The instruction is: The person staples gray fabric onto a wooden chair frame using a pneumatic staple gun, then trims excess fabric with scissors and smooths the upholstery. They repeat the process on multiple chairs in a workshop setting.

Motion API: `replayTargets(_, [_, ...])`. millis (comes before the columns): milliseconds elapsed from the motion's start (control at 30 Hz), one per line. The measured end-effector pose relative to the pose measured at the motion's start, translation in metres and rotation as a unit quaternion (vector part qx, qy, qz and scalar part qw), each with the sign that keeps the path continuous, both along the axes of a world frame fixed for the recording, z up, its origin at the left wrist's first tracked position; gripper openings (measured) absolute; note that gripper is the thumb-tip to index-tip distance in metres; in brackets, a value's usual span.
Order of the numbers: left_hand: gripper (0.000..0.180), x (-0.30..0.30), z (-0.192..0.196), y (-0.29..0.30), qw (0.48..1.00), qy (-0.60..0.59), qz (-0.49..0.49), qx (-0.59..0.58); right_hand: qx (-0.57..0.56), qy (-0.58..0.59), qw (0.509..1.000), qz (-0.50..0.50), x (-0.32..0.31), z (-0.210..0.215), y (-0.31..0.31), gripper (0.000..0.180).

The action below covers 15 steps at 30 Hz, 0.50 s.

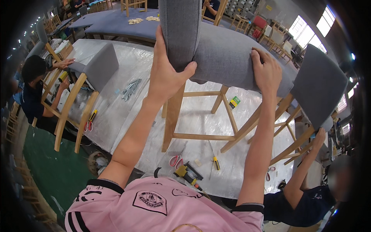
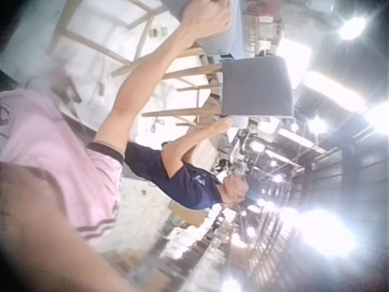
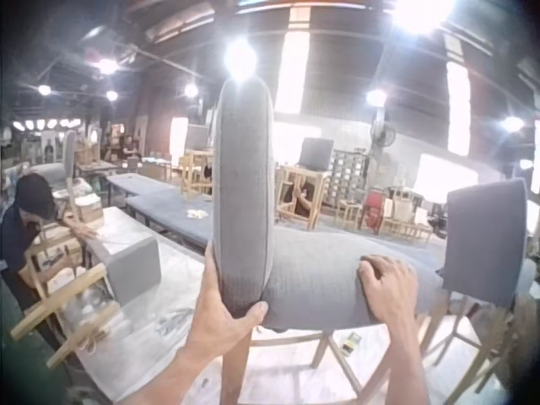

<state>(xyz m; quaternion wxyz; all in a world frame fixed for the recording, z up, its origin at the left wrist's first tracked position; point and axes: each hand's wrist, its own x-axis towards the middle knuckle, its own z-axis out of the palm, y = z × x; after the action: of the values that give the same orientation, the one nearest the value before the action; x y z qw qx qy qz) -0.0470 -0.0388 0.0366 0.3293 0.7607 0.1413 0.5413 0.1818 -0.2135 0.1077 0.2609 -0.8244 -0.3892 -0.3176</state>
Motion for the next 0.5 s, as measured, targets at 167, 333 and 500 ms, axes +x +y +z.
replayTargets(167, [0.124, 0.005, -0.006, 0.005, 1.0, -0.001, -0.005, -0.002, -0.014, 0.015, 1.0, -0.01, 0.0, 0.004, 0.006, 0.045])
replayTargets(333, [0.128, 0.001, -0.017, 0.007, 1.0, -0.012, -0.022, 0.016, -0.008, 0.027, 1.0, -0.006, 0.001, 0.003, 0.006, 0.046])
replayTargets(500, [0.132, -0.007, -0.026, 0.016, 0.998, 0.018, -0.063, 0.026, -0.009, 0.023, 1.0, -0.002, 0.005, 0.002, 0.004, 0.046])
